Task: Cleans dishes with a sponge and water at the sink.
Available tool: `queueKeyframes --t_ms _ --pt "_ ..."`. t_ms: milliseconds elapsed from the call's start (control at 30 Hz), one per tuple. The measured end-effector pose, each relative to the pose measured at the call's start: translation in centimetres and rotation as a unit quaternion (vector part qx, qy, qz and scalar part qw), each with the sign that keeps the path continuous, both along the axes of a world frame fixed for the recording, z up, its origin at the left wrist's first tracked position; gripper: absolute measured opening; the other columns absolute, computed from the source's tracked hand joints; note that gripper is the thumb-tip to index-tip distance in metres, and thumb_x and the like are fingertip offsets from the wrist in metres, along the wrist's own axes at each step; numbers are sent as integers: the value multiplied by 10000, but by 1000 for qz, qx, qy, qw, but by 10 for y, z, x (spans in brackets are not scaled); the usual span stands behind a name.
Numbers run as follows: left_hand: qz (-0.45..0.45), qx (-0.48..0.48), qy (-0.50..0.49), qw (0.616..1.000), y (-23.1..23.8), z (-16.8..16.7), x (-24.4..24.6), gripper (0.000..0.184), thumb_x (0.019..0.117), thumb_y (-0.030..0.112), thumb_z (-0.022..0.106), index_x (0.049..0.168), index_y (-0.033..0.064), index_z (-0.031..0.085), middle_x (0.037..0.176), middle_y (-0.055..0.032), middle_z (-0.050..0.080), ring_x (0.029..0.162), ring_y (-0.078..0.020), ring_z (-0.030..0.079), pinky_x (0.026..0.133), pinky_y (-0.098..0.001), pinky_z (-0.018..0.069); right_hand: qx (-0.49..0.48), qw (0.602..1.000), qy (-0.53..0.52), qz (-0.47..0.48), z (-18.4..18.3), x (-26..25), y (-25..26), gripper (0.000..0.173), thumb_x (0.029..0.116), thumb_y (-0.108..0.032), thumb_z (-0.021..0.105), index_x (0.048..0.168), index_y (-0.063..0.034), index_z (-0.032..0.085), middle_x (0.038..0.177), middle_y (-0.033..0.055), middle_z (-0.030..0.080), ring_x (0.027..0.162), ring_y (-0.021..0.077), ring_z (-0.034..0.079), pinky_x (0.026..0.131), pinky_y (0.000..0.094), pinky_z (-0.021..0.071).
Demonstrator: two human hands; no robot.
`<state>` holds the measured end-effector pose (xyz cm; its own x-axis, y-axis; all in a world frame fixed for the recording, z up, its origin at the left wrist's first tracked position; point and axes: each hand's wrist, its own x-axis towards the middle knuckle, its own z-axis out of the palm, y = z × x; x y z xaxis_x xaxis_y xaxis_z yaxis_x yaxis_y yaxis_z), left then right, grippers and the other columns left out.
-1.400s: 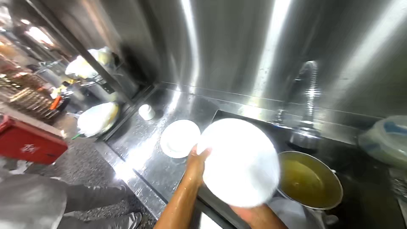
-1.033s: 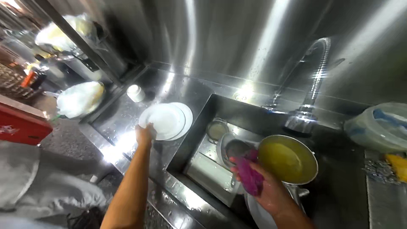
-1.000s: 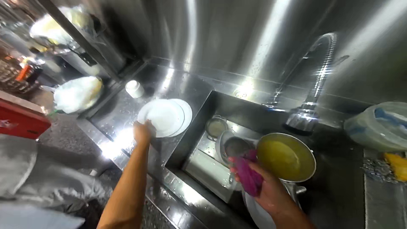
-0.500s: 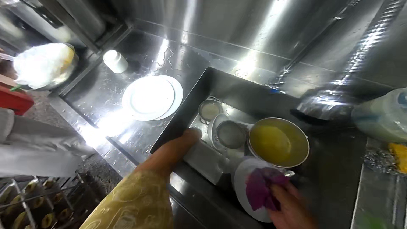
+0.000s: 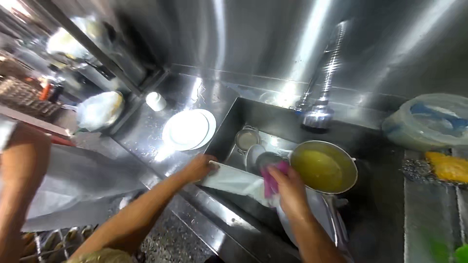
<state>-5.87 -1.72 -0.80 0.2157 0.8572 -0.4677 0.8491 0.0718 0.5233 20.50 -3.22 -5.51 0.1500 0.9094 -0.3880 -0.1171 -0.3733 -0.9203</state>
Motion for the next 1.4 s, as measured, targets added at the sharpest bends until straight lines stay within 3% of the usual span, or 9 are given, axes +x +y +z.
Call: queueKeyframes --t_ms 133,300,400,500,667,833,1000,1167,1400 --pt "282 50 -240 927 -52 15 37 304 1092 164 438 1223 -53 605 993 -115 685 886 -138 666 855 -351 560 97 991 -88 -30 4 -68 0 361 984 -121 643 1232 132 576 1120 295 626 941 383 662 842 553 554" --pt "466 135 -498 719 -70 -4 92 338 1092 121 234 1212 -15 519 926 -47 669 850 -89 671 796 -278 574 430 885 -165 62 19 -118 -34 252 781 -58 724 1016 25 762 1063 190 719 1046 339 689 930 458 561" --pt "501 153 -519 676 -74 1 101 375 1127 212 217 1156 -9 518 833 -40 674 756 -102 688 719 -289 598 481 823 -219 206 11 -69 -40 224 820 -77 705 1028 -21 768 1054 154 737 1038 331 701 929 481 566" --pt "490 155 -513 687 -72 11 101 398 1132 230 243 1178 -40 531 859 -84 702 779 -148 719 741 -337 624 532 757 -347 153 -11 -23 -14 171 857 -177 702 996 -109 776 1046 120 751 991 340 717 852 546 560" --pt "467 160 -492 717 -70 16 110 331 1116 177 330 1126 -29 589 842 -86 719 764 -152 726 727 -343 627 345 859 -377 18 13 -16 28 433 1012 -139 537 1373 100 531 1466 340 470 1356 512 468 1114 644 382" --pt "436 172 -468 749 -60 1 109 380 1114 191 293 1060 -20 604 800 -49 694 742 -118 697 719 -312 605 463 835 -273 114 0 -68 -19 330 915 -32 625 1229 58 669 1423 224 600 1354 385 557 1143 562 422" --pt "435 170 -437 769 -74 15 112 322 1099 139 333 1095 -55 590 823 -92 722 740 -156 732 701 -337 635 324 876 -356 23 6 -14 44 466 1039 -74 500 1466 106 448 1495 333 462 1415 486 433 1193 641 285" --pt "450 169 -420 770 -84 2 110 341 1098 155 307 1100 -52 578 820 -58 696 750 -117 705 721 -306 612 425 850 -269 156 15 -70 -15 428 964 -59 569 1380 35 602 1473 211 564 1400 370 514 1186 592 346" --pt "521 222 -371 736 -88 13 83 350 1118 202 348 1081 -49 589 769 -58 689 678 -101 702 648 -288 616 95 933 -319 139 7 -1 45 525 998 -183 651 1456 18 491 1327 305 589 1139 486 630 956 649 497"
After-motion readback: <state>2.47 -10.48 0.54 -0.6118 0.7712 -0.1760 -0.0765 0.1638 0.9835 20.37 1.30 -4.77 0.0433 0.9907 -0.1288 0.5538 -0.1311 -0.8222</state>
